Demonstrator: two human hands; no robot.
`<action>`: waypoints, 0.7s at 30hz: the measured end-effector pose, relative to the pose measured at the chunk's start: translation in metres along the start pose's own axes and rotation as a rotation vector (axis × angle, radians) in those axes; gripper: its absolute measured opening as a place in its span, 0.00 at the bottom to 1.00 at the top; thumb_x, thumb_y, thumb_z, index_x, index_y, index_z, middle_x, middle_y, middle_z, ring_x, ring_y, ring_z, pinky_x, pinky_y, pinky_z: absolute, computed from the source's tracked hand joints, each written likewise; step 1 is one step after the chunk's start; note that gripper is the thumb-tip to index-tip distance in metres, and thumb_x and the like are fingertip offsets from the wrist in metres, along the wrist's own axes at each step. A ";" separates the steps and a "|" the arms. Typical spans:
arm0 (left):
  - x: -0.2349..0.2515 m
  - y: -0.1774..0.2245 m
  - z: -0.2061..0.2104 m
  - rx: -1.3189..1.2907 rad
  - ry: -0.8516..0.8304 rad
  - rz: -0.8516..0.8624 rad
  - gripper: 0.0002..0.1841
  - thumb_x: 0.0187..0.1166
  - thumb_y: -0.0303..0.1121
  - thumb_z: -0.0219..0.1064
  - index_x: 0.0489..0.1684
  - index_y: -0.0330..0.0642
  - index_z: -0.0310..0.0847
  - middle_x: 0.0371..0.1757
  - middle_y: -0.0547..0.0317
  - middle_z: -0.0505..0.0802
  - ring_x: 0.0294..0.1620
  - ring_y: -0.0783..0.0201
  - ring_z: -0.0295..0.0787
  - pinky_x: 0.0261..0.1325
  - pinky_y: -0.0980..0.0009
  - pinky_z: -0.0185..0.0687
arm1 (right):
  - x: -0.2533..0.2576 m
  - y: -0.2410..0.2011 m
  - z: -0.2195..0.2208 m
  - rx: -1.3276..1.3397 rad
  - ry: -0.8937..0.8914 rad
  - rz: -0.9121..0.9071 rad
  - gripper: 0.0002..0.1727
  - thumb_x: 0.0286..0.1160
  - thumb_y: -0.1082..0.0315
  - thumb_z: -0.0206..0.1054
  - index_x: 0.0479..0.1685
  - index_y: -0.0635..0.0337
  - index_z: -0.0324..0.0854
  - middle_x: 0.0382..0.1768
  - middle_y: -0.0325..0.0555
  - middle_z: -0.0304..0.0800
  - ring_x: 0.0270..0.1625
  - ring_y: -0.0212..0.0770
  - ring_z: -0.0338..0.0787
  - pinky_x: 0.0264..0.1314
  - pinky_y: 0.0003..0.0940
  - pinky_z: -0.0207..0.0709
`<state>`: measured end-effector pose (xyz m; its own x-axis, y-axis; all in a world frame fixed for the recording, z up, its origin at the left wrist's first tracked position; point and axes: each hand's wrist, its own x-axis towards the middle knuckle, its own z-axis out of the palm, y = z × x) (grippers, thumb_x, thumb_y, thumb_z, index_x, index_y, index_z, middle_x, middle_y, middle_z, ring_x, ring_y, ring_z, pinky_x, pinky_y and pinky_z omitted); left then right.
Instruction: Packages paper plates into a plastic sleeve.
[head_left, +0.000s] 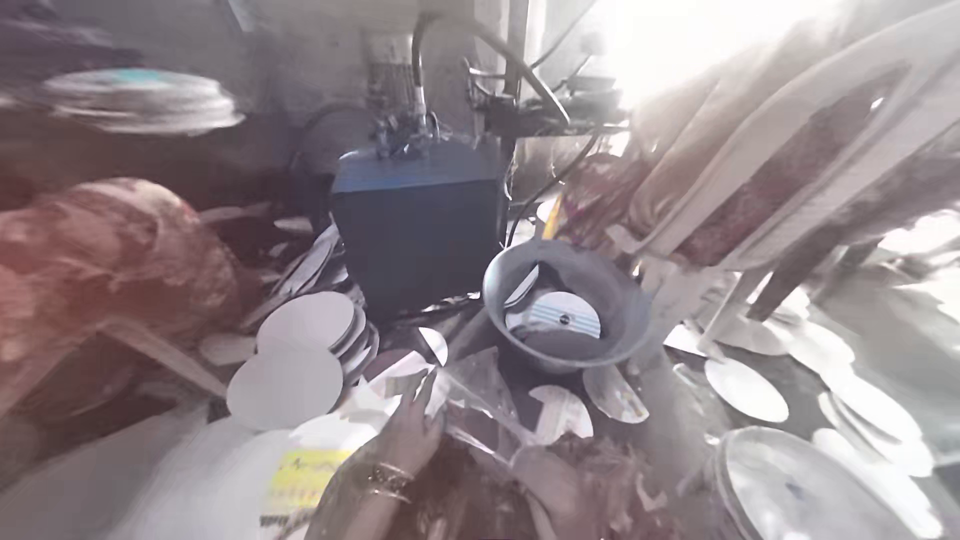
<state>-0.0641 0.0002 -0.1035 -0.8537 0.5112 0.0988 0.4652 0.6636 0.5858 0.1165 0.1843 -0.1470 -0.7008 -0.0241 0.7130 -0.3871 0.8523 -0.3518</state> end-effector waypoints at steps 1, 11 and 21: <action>0.003 -0.011 0.001 0.025 -0.013 -0.046 0.33 0.83 0.37 0.66 0.87 0.33 0.65 0.87 0.34 0.71 0.69 0.36 0.86 0.69 0.45 0.82 | 0.000 0.003 -0.001 -0.079 0.075 0.047 0.13 0.74 0.73 0.61 0.42 0.63 0.94 0.48 0.51 0.98 0.57 0.46 0.96 0.67 0.41 0.85; 0.001 -0.075 0.019 0.008 -0.305 -0.463 0.39 0.76 0.40 0.74 0.88 0.37 0.64 0.83 0.35 0.75 0.83 0.40 0.74 0.85 0.45 0.66 | 0.030 0.036 -0.056 -0.266 -0.971 1.173 0.28 0.87 0.49 0.54 0.74 0.57 0.82 0.73 0.65 0.83 0.78 0.68 0.78 0.79 0.71 0.64; -0.006 -0.079 0.015 -0.055 -0.316 -0.431 0.25 0.86 0.36 0.62 0.81 0.38 0.75 0.70 0.40 0.89 0.76 0.43 0.83 0.83 0.45 0.70 | 0.020 0.070 -0.062 -0.062 -1.075 1.052 0.29 0.86 0.47 0.60 0.70 0.63 0.82 0.71 0.66 0.83 0.78 0.65 0.78 0.82 0.68 0.62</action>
<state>-0.0922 -0.0472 -0.1620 -0.8484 0.3437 -0.4026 0.0673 0.8244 0.5619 0.1131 0.2760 -0.1199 -0.7384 0.2577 -0.6232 0.5637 0.7432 -0.3605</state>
